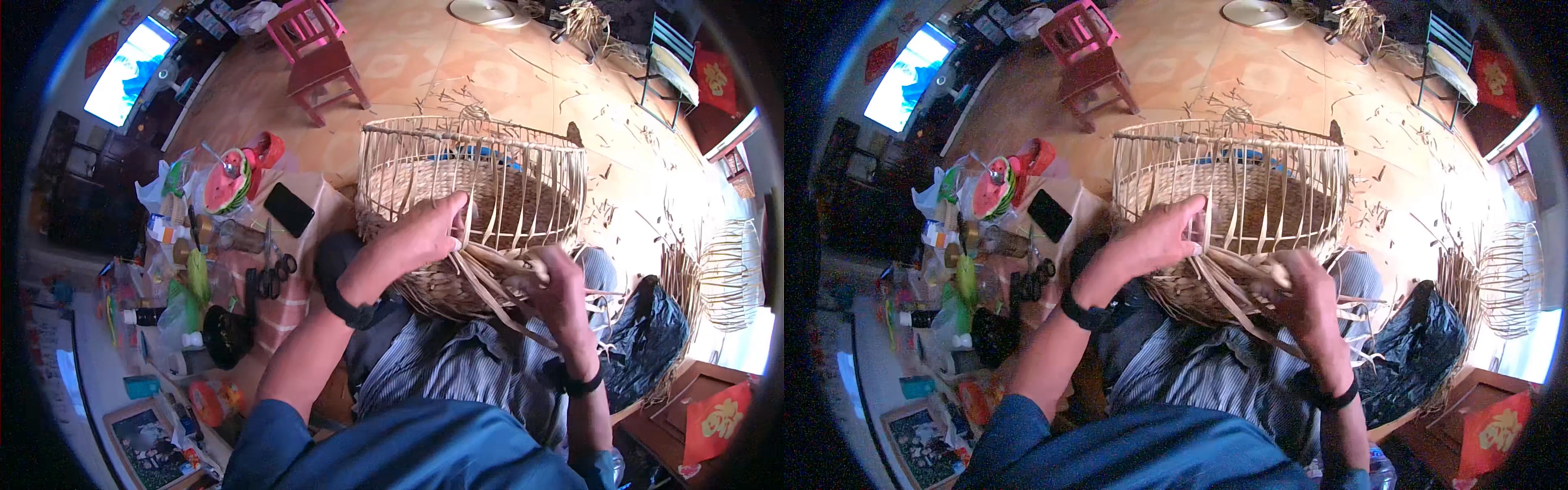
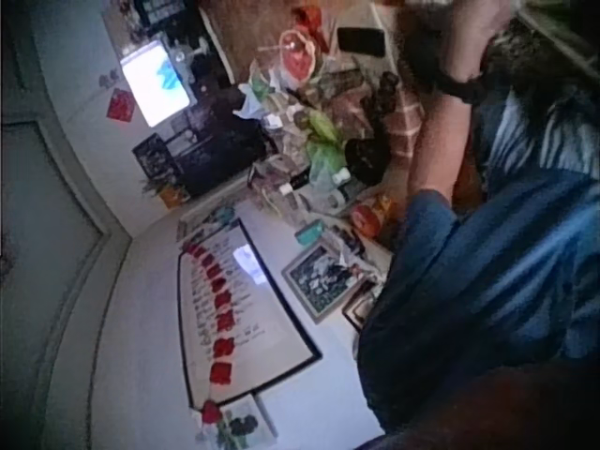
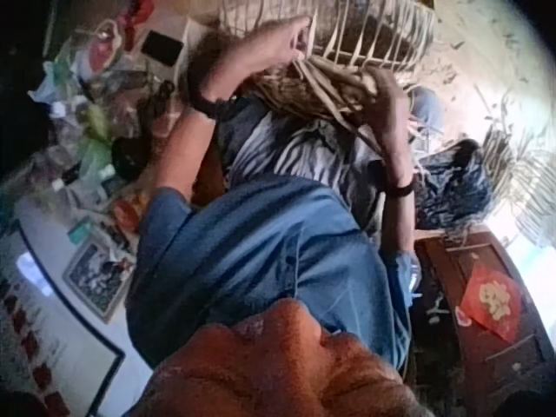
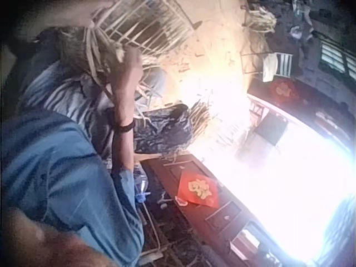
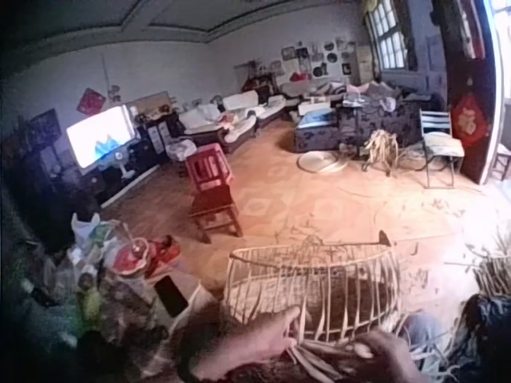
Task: Weaving a bamboo basket by hand.
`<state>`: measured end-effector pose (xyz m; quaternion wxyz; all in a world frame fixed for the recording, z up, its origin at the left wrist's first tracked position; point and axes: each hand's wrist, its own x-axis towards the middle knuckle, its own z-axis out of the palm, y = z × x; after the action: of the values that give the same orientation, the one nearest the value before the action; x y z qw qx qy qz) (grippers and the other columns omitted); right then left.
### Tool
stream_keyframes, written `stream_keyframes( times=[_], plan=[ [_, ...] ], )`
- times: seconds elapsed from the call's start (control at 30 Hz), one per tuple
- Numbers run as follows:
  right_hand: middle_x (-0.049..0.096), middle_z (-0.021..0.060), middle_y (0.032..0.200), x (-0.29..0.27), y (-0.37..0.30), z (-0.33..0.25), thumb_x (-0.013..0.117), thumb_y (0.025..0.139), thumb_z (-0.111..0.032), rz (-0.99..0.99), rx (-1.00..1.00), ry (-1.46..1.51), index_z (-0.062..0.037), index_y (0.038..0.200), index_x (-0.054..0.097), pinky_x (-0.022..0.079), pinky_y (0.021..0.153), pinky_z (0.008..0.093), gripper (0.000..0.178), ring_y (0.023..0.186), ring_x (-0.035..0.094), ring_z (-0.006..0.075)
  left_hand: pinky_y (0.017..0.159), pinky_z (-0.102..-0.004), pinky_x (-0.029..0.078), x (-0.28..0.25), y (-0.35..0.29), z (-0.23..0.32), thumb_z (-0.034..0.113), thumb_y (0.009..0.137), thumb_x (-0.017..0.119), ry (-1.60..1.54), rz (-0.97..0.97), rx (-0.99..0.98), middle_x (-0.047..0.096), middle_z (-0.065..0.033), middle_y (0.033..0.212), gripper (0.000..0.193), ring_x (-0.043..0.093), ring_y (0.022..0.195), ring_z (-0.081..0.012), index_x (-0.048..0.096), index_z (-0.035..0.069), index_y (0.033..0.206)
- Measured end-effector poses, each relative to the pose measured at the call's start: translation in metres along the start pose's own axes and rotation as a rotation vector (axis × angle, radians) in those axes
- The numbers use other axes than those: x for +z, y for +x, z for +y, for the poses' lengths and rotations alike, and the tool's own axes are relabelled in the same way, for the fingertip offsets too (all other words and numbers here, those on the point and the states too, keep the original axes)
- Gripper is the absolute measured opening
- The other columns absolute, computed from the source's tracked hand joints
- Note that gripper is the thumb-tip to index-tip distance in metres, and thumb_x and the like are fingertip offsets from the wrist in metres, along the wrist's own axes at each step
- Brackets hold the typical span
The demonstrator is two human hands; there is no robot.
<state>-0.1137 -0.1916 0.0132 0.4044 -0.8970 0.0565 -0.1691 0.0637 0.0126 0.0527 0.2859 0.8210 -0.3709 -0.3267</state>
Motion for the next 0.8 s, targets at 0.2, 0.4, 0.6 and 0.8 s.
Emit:
stream_keyframes(
  times=[0.2, 0.4, 0.6, 0.8],
  plan=[
    [0.063, 0.0078, 0.089, 0.003, -0.015, -0.034, 0.086, 0.071, -0.017, -0.049, -0.073, -0.153, -0.0109, 0.103, 0.067, 0.054, 0.057, 0.0393, 0.037, 0.066, 0.066, 0.0283, 0.099, -0.0458, 0.045, 0.017, -0.023, 0.039, -0.003, 0.073, 0.079, 0.603, 0.639, 0.158, 0.047, -0.0193, 0.133, 0.079, 0.051, 0.121, -0.0386, 0.045, 0.008, 0.144],
    [0.063, 0.0149, 0.091, 0.033, -0.022, -0.033, 0.066, 0.089, -0.020, -0.256, -0.038, -0.394, -0.0073, 0.102, 0.054, 0.054, 0.056, 0.0469, 0.022, 0.068, 0.067, 0.0366, 0.098, -0.0453, 0.048, 0.030, -0.020, 0.015, -0.010, 0.075, 0.072, 0.330, 0.580, 0.304, 0.057, -0.0184, 0.120, 0.068, 0.058, 0.113, -0.0388, 0.051, 0.008, 0.138],
    [0.062, 0.0174, 0.068, 0.025, -0.035, -0.030, 0.064, 0.088, -0.011, -0.187, -0.056, -0.301, -0.0059, 0.091, 0.053, 0.050, 0.055, 0.0496, 0.013, 0.062, 0.065, 0.0403, 0.080, -0.0452, 0.051, 0.032, -0.014, 0.004, -0.010, 0.085, 0.053, 0.093, 0.460, 0.253, 0.063, -0.0199, 0.100, 0.030, 0.064, 0.095, -0.0404, 0.060, 0.003, 0.111],
    [0.062, 0.0177, 0.073, -0.016, -0.046, -0.035, 0.066, 0.086, -0.012, -0.351, -0.016, -0.277, -0.0044, 0.086, 0.057, 0.049, 0.060, 0.0508, 0.012, 0.067, 0.064, 0.0421, 0.086, -0.0450, 0.051, 0.021, -0.022, -0.003, -0.008, 0.081, 0.063, 0.124, 0.319, 0.281, 0.063, -0.0182, 0.100, 0.030, 0.064, 0.098, -0.0396, 0.060, 0.001, 0.110]
  ],
)
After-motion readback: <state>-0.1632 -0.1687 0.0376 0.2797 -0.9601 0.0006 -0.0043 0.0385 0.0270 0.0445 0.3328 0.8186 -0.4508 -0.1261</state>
